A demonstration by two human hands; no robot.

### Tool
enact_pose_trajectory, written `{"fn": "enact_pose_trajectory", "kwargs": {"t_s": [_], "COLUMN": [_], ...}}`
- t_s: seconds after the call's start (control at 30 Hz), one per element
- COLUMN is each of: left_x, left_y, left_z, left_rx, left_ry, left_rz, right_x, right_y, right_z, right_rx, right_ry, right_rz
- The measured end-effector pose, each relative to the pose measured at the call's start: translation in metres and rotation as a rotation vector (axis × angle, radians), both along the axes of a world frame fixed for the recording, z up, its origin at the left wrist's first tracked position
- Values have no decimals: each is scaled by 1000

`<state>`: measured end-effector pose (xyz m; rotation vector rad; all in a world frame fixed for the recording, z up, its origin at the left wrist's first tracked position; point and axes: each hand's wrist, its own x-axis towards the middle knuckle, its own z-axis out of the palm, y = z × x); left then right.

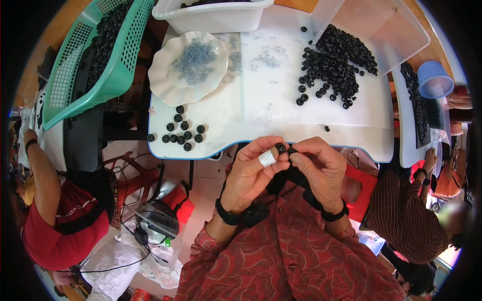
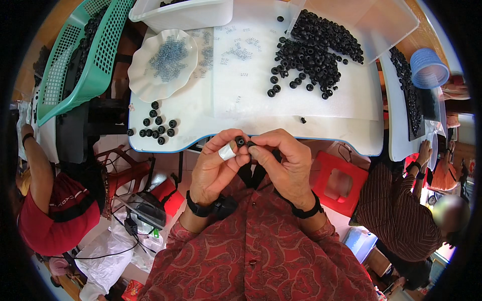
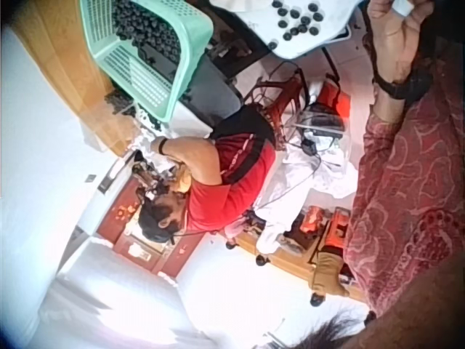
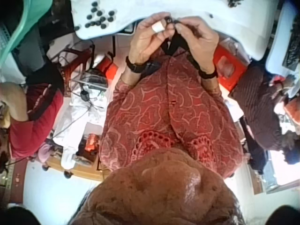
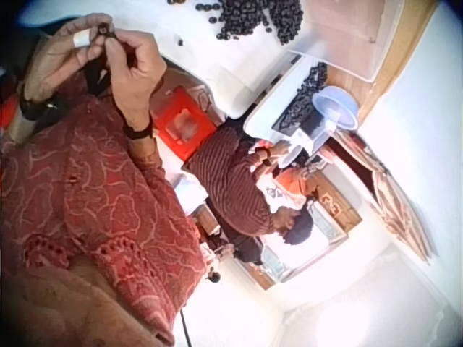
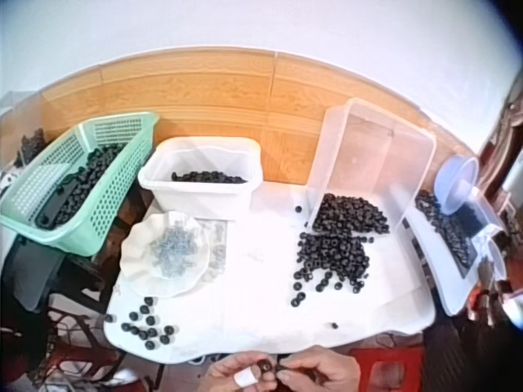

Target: Assembling small black components onto white cylindrical bases at a manufacturing workbench.

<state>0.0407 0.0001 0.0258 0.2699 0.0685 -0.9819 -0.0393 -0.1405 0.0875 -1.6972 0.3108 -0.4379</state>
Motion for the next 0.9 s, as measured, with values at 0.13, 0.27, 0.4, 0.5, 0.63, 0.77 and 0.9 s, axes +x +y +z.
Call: {"fn": "enact_pose_trajectory", "kwargs": {"t_s": [0.13, 0.27, 0.4, 0.5, 0.63, 0.77, 0.9], "left_x": [-1, -1, -1, -1, 0, 0, -1], "left_y": [-2, -2, -1, -2, -2, -2, -2], "left_z": [-2, 1, 1, 4, 4, 7, 7], "left_rx": [7, 38, 56, 77, 88, 126, 175], "left_ry": [-16, -33, -59, -76, -111, -141, -182], "left_rz": [12, 16, 20, 34, 47, 47, 51], "right_x": [0, 1, 2, 2, 3, 2, 2], "right_y": [-2, -1, 0, 0, 1, 1, 2], "right_z": [0, 0, 0, -2, 0, -3, -4], "right_rx": [-70, -76, -83, -94, -109, -129, -129], "right_ry": [22, 5, -10, -18, -23, -20, -29], "right_rz": [1, -4, 5, 11, 12, 13, 5]}}
